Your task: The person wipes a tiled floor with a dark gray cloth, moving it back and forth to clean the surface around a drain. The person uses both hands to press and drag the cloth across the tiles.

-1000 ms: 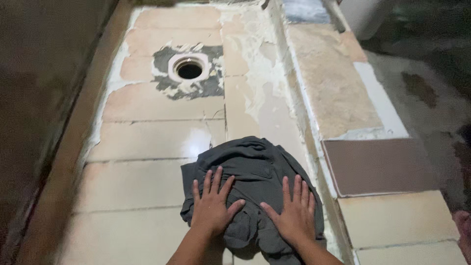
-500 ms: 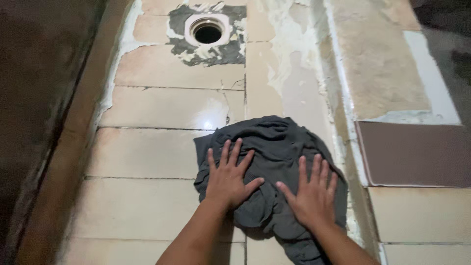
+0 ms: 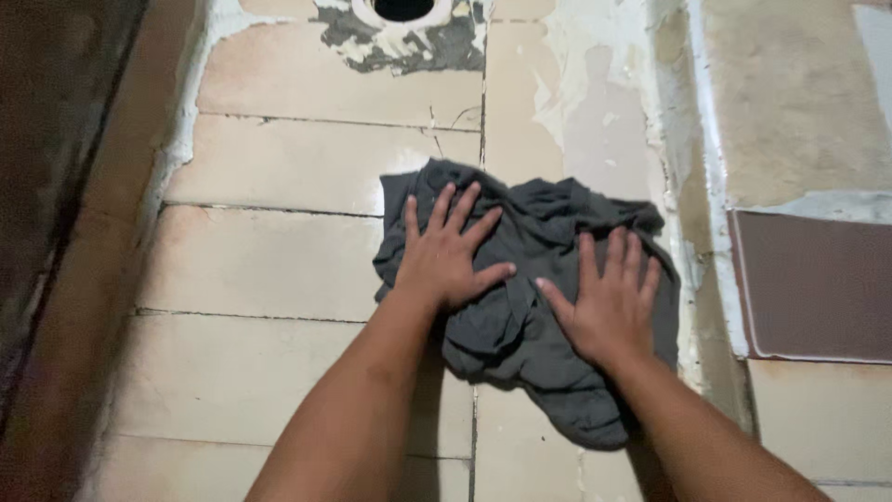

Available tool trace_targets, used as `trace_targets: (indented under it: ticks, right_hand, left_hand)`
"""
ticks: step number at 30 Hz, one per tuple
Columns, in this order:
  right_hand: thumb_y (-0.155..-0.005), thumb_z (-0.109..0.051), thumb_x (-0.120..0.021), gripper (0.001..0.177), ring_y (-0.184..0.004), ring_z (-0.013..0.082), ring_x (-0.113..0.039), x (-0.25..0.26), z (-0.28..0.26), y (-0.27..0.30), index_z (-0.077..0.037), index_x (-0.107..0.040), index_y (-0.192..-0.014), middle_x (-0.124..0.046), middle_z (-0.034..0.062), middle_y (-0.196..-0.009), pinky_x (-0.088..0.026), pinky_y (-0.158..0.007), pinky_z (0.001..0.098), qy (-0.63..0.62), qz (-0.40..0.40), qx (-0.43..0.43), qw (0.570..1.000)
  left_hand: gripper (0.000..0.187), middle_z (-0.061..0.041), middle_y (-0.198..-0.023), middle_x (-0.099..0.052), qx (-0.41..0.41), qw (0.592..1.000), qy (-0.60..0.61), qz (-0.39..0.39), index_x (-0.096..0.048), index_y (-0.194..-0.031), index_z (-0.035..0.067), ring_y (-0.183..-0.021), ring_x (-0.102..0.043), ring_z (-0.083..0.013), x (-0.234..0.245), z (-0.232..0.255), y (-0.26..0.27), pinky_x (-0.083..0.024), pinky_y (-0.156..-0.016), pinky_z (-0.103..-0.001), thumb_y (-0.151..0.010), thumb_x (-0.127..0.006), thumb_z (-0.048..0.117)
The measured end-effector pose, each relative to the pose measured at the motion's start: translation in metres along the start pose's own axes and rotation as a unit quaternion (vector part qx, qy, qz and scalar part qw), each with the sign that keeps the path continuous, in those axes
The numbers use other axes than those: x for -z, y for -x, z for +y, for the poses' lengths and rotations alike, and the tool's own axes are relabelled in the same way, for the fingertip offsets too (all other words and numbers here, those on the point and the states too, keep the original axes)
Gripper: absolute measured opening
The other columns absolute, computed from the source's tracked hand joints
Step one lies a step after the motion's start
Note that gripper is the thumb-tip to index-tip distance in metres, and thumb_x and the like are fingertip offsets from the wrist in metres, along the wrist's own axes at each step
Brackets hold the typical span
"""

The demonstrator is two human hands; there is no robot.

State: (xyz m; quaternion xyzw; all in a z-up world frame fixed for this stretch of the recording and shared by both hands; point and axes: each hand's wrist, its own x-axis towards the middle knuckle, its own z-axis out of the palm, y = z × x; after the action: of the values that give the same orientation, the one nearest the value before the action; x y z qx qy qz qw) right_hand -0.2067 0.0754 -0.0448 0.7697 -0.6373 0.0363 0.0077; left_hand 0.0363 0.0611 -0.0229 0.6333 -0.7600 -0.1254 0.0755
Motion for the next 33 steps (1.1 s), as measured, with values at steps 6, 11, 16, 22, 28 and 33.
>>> trace_targets:
  ticks: [6,11,16,22,28,33]
  right_hand:
    - [-0.093,-0.073,-0.046,0.093,-0.152,0.0455,-0.016,-0.004,-0.001,-0.055,-0.006,-0.037,-0.157,-0.024,0.0316,-0.163,-0.008,-0.118,0.0641,-0.016,0.007,0.009,1.0]
    - [-0.095,-0.072,-0.044,0.091,-0.154,0.0458,-0.013,-0.015,0.005,-0.076,-0.006,-0.034,-0.159,-0.021,0.0316,-0.164,-0.006,-0.119,0.0644,-0.045,0.01,0.014,0.999]
    - [-0.092,-0.074,-0.045,0.094,-0.156,0.042,-0.004,-0.022,0.012,-0.086,-0.012,-0.027,-0.161,-0.012,0.0263,-0.168,0.0,-0.12,0.0623,-0.084,-0.045,-0.01,0.995]
    - [-0.082,-0.071,-0.059,0.104,-0.155,0.0372,0.0,0.007,0.017,-0.049,-0.018,-0.018,-0.161,-0.003,0.0204,-0.168,0.003,-0.119,0.056,-0.21,-0.08,0.042,0.973]
    - [-0.083,-0.069,-0.062,0.092,-0.155,0.0372,-0.006,0.036,-0.082,0.012,-0.033,-0.029,-0.161,-0.007,0.0146,-0.169,-0.004,-0.12,0.056,-0.107,-0.115,0.171,0.973]
    - [-0.086,-0.07,-0.059,0.091,-0.154,0.0422,0.002,0.052,-0.197,0.016,-0.038,-0.026,-0.164,-0.001,0.0183,-0.173,0.0,-0.119,0.0608,-0.094,-0.228,0.218,0.944]
  left_hand:
    - [0.089,0.0,-0.169,-0.01,0.03,0.999,0.0,-0.026,-0.036,-0.155,0.038,-0.156,-0.002,-0.0283,0.005,-0.011,-0.05,0.008,-0.118,-0.068,-0.079,-0.053,0.081]
    - [0.088,0.001,-0.171,-0.011,0.027,1.0,-0.003,0.01,-0.037,-0.156,0.038,-0.157,-0.004,-0.0269,0.002,-0.019,-0.069,0.008,-0.12,-0.067,-0.081,-0.052,0.081]
    - [0.087,0.001,-0.17,-0.011,0.039,0.999,-0.005,-0.01,-0.037,-0.156,0.037,-0.157,-0.005,-0.0261,0.012,-0.019,-0.065,0.007,-0.121,-0.065,-0.081,-0.052,0.08]
    - [0.079,0.002,-0.172,-0.016,0.035,0.999,0.011,0.031,-0.041,-0.155,0.035,-0.159,-0.008,-0.0246,0.015,-0.053,-0.036,0.004,-0.124,-0.063,-0.088,-0.045,0.077]
    - [0.078,0.0,-0.172,-0.013,0.129,0.99,-0.046,0.042,-0.038,-0.157,0.036,-0.158,-0.008,-0.025,0.034,-0.154,0.037,0.001,-0.123,-0.061,-0.09,-0.041,0.077]
    - [0.079,-0.002,-0.171,-0.011,0.211,0.975,-0.049,0.044,-0.036,-0.156,0.032,-0.157,-0.006,-0.0245,0.061,-0.239,0.114,-0.001,-0.122,-0.059,-0.09,-0.046,0.074]
